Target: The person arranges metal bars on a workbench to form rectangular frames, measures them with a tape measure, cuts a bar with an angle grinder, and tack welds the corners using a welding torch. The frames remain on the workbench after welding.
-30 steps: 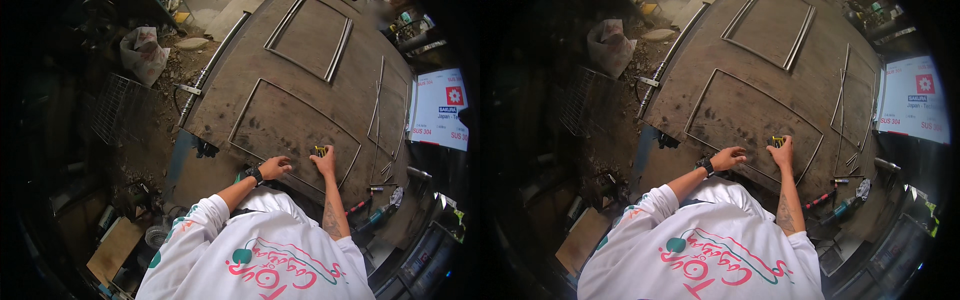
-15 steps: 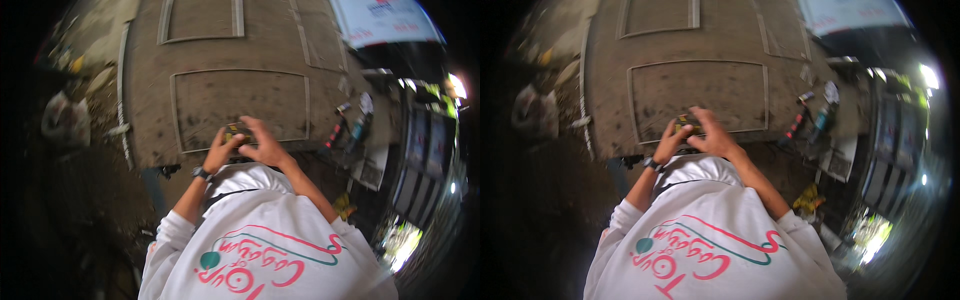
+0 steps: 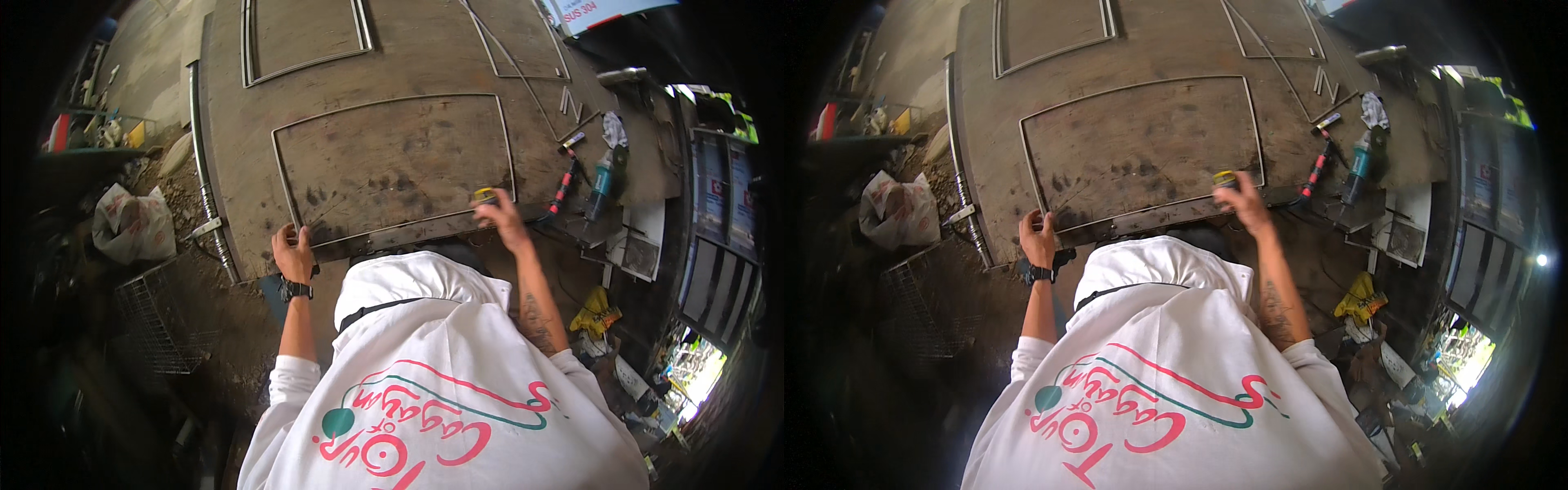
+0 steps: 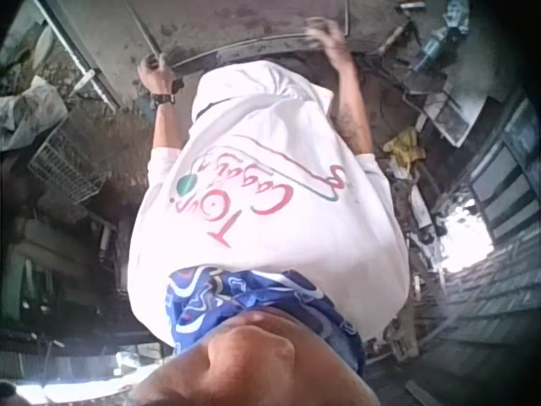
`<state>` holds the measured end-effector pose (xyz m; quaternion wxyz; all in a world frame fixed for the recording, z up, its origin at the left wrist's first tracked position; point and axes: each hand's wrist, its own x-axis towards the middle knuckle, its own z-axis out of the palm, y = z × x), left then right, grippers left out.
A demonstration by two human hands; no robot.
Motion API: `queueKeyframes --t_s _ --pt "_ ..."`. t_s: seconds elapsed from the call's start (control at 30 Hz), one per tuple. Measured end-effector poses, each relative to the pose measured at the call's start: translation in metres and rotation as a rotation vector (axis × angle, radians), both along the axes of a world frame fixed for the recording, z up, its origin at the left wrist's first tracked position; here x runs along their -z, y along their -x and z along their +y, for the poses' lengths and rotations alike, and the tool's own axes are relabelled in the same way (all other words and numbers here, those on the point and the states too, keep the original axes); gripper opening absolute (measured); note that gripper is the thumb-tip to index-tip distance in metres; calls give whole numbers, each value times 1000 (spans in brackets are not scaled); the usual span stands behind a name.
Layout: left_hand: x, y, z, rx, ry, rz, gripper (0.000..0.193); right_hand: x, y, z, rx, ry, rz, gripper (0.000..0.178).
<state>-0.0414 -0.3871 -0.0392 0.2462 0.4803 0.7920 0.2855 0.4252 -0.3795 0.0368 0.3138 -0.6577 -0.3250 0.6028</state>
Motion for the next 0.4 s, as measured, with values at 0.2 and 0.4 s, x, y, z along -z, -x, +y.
queueKeyframes --t_s 0.2,0.4 --pt "27 34 18 169 22 20 25 1 -100 -12 284 12 -71 42" --pt "38 51 16 130 1 -54 33 7 -118 -28 282 22 -49 51"
